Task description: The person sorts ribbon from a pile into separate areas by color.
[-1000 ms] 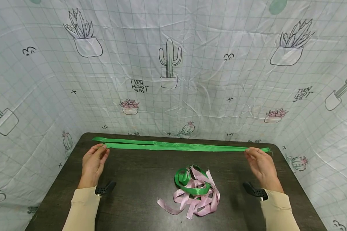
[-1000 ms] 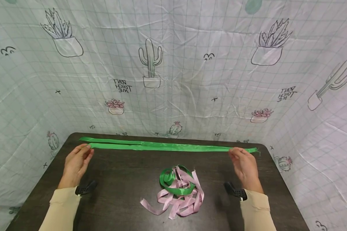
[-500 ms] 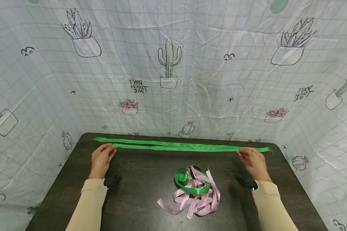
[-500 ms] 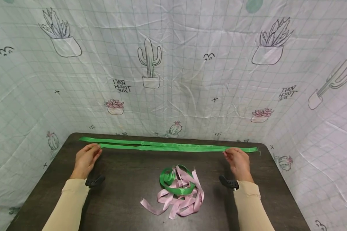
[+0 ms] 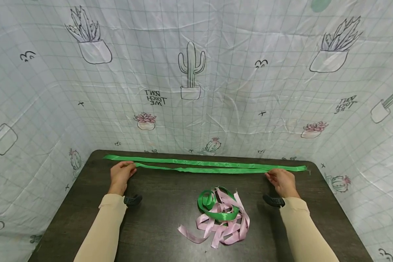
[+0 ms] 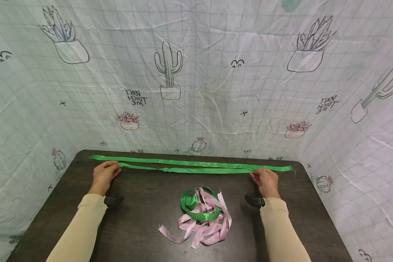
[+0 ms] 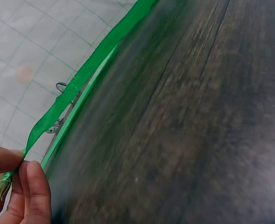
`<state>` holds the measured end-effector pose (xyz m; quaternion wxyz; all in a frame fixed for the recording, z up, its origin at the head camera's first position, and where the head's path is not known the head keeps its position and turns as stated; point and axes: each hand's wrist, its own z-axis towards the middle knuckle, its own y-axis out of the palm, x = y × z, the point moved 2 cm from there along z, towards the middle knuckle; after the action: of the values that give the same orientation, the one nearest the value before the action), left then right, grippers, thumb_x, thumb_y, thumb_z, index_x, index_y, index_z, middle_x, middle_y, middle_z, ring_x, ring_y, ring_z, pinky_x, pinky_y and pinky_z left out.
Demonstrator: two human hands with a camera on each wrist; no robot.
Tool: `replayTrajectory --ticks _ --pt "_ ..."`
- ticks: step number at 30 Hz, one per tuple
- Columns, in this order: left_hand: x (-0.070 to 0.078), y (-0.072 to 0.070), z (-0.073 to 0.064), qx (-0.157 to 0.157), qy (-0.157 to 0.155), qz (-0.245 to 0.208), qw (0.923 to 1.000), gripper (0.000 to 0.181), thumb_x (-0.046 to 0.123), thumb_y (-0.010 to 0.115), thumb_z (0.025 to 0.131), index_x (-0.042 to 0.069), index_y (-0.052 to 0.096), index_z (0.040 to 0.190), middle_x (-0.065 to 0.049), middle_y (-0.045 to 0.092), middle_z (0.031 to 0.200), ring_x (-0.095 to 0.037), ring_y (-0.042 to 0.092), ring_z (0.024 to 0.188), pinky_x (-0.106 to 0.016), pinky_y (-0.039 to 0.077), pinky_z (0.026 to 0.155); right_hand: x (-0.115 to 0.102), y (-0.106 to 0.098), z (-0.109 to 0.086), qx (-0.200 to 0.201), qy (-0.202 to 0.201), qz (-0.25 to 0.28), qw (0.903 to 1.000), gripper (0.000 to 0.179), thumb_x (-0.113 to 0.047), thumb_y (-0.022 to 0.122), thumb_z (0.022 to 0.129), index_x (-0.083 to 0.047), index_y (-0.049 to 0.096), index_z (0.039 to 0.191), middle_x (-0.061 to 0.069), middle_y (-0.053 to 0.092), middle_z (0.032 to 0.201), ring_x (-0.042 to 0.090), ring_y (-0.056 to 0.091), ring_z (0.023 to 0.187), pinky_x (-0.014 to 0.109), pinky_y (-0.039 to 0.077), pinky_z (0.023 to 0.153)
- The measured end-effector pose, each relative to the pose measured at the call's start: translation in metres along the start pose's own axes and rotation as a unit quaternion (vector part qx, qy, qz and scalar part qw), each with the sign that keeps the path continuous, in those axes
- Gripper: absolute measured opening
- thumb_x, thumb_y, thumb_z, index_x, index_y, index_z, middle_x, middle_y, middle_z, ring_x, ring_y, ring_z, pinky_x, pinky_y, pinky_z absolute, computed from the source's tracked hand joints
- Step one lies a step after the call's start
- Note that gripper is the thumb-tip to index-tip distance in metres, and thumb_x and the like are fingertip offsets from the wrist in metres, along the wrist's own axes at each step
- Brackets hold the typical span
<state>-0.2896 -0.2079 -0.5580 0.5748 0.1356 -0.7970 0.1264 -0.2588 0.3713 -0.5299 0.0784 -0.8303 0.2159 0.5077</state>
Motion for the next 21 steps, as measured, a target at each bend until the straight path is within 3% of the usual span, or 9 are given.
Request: replayTrajectory --ticks 8,14,21 --pt "0.006 0.010 0.011 0.013 0.003 0.015 0.9998 0.026 0.004 0.066 0.101 -0.004 0.066 0.126 -0.007 0.062 0.110 -0.004 0.066 0.082 -0.019 0.060 0.080 -0.001 0.001 0.008 0.014 0.023 0.006 0.9996 0.017 0.006 0.061 0.099 -0.006 0.071 0.096 -0.001 0.069 0.081 0.010 0.072 0.076 0.025 0.063 0.081" --pt "0.008 0.015 0.014 0.014 0.009 0.026 0.9995 0.025 0.004 0.066 0.101 -0.005 0.066 0.124 -0.012 0.061 0.118 -0.006 0.065 0.083 -0.021 0.060 0.085 -0.004 0.002 0.014 0.016 0.033 0.020 0.9991 0.019 0.008 0.060 0.099 -0.006 0.070 0.093 -0.001 0.069 0.080 0.009 0.074 0.075 0.024 0.063 0.082" --pt "0.006 0.017 0.020 0.020 0.015 0.030 0.9992 0.021 0.004 0.067 0.100 -0.003 0.068 0.119 -0.009 0.062 0.111 -0.010 0.067 0.086 -0.022 0.061 0.083 -0.003 0.004 0.017 0.030 0.036 0.029 0.9985 0.015 0.010 0.061 0.098 -0.004 0.068 0.102 0.000 0.068 0.078 0.010 0.075 0.073 0.024 0.063 0.081"
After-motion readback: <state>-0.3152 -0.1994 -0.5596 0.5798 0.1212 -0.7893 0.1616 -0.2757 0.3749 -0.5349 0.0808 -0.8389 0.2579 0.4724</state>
